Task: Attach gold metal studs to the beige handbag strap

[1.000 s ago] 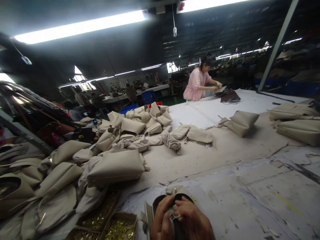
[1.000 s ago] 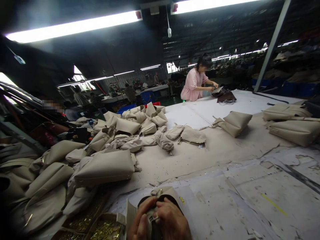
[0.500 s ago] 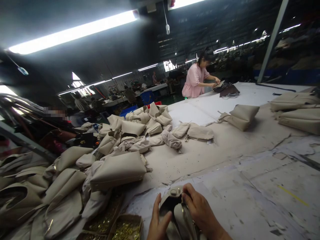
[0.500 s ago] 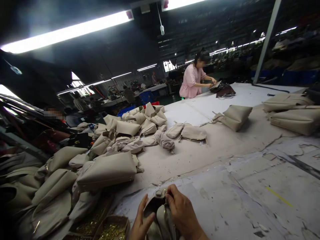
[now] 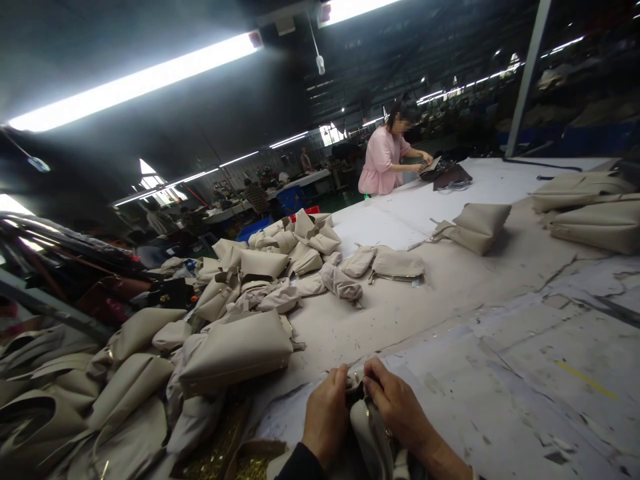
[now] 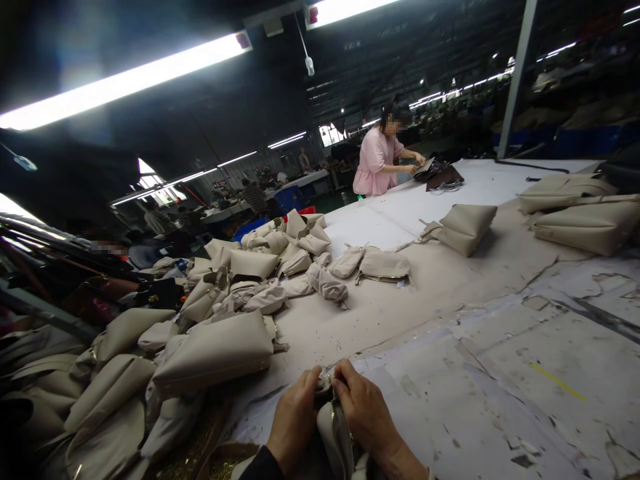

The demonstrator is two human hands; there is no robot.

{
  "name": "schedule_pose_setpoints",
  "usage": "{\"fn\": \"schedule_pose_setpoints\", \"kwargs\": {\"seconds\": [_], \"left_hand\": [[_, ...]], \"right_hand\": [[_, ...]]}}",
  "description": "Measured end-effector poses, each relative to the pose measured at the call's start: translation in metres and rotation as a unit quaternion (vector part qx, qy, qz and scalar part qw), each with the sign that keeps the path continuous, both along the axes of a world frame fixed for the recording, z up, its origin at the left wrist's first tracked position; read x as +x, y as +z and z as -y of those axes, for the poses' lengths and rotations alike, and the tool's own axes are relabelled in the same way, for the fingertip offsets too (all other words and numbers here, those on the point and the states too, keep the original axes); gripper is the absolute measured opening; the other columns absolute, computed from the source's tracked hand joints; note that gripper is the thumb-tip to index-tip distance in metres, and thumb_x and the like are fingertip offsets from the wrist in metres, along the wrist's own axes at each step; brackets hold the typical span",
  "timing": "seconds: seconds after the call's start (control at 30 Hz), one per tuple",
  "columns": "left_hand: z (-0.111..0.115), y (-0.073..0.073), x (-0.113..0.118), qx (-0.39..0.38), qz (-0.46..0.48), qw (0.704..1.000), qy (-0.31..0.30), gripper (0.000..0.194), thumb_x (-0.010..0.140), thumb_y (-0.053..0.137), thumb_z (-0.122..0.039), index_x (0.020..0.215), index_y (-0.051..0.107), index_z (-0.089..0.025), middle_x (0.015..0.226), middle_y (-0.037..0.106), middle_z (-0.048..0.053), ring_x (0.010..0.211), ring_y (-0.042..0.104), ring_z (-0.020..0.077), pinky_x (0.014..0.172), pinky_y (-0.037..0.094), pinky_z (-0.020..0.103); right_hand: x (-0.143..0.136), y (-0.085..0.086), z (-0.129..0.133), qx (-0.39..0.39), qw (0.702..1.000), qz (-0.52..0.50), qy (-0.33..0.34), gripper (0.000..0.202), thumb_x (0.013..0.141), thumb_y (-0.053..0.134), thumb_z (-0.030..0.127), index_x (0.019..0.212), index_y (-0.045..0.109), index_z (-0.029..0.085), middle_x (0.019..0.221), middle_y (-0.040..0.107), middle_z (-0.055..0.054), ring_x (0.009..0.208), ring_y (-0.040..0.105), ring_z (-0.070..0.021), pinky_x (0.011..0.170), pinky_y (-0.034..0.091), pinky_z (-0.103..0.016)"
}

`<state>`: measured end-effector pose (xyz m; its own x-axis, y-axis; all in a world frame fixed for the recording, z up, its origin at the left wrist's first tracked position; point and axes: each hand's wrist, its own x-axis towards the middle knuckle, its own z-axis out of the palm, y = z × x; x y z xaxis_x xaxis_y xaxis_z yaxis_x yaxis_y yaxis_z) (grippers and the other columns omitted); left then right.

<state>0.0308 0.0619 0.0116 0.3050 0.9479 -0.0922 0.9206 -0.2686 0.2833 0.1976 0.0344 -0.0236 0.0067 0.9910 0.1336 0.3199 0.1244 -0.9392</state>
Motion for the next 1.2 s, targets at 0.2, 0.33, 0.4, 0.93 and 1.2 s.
{"fn": "schedule_pose_setpoints", "kwargs": {"seconds": [0.2,0.33,0.4,0.93,1.2], "left_hand": [[-0.012,-0.006,-0.01,0.044,-0.069,0.995,-0.062,0.028,0.09,0.049,-0.005,0.108,0.066,-0.018,0.106,0.076,0.01,0.093,0.076,0.0284,0.08,0.059,0.033],[-0.022,-0.013,-0.025,0.114,0.056,0.973,-0.192,0.039,0.089,0.061,-0.01,0.127,0.062,-0.019,0.123,0.074,0.012,0.11,0.073,0.0267,0.095,0.059,0.034],[-0.027,-0.017,-0.031,0.103,0.113,0.961,-0.231,0.042,0.093,0.064,-0.015,0.134,0.06,-0.022,0.126,0.074,0.01,0.113,0.072,0.0249,0.098,0.058,0.033],[-0.023,-0.021,-0.041,-0.089,0.401,0.889,0.203,0.037,0.069,0.076,-0.043,0.089,0.083,-0.013,0.083,0.08,0.008,0.081,0.068,0.0236,0.077,0.05,0.032],[-0.013,-0.046,-0.04,-0.128,0.517,0.8,0.275,0.055,0.052,0.083,-0.06,0.072,0.079,-0.009,0.066,0.07,0.008,0.065,0.057,0.0174,0.062,0.044,0.029]], "right_hand": [[0.005,-0.005,-0.001,0.019,0.999,-0.027,-0.01,0.011,0.102,0.048,0.032,0.094,0.054,0.027,0.079,0.064,0.003,0.077,0.066,-0.0207,0.073,0.043,-0.029],[0.011,-0.014,-0.007,0.001,0.998,-0.062,0.001,0.012,0.101,0.051,0.035,0.093,0.056,0.027,0.079,0.063,0.004,0.076,0.063,-0.0198,0.074,0.044,-0.029],[0.014,-0.019,-0.011,-0.008,0.996,-0.091,0.014,0.012,0.099,0.054,0.036,0.092,0.057,0.027,0.079,0.063,0.004,0.076,0.062,-0.0199,0.074,0.045,-0.029],[-0.03,-0.018,-0.002,0.025,0.985,-0.087,0.149,0.014,0.088,0.059,0.019,0.078,0.067,0.025,0.084,0.064,0.002,0.083,0.063,-0.0202,0.077,0.045,-0.03],[-0.043,-0.046,-0.003,0.064,0.988,-0.072,0.121,0.014,0.094,0.06,0.022,0.086,0.07,0.025,0.084,0.069,0.0,0.083,0.067,-0.0206,0.078,0.049,-0.029]]}}
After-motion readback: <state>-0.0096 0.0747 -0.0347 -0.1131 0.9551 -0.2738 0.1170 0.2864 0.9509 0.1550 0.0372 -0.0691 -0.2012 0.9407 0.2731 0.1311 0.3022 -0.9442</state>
